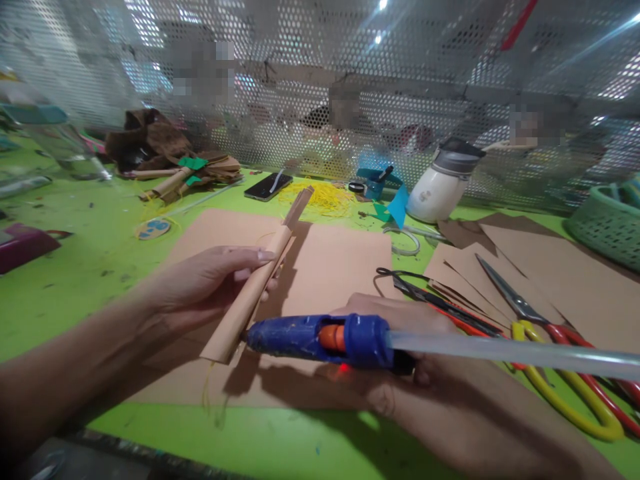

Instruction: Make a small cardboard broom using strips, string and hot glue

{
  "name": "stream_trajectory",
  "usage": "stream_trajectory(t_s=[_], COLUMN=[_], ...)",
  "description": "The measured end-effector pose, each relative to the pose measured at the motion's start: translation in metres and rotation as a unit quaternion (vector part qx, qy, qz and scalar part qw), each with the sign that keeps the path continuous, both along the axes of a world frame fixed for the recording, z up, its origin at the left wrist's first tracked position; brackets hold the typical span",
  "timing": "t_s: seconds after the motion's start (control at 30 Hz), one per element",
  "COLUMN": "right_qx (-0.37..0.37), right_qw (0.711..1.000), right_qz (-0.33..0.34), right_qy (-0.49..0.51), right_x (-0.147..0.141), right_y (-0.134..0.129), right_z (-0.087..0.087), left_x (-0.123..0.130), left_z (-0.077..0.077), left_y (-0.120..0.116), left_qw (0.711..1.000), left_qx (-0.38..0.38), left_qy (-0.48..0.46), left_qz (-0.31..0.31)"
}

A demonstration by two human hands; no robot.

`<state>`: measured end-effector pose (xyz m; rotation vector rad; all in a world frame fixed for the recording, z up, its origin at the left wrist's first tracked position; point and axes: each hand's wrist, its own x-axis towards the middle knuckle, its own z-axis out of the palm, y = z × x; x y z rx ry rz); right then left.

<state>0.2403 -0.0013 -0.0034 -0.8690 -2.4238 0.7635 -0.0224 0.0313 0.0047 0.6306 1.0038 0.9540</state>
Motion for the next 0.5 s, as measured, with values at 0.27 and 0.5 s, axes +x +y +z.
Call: stream_trajectory(t_s=[0.27,0.5], right_qx=[-0.103,-0.111], right_qw=[0.994,0.993], right_qz=[0.023,0.007], right_qy=[0.026,0.032], right_x=[0.007,0.014], right_y=[-0.002,0.000], right_z=[0.005,-0.001], left_x=[-0.004,-0.004], left_z=[-0.005,-0.004], left_y=[0.003,0.003], left_qw=[1.000,1.000], left_qx=[0.015,0.023], left_qy=[0.003,0.007], left_qz=[-0.014,-0.011])
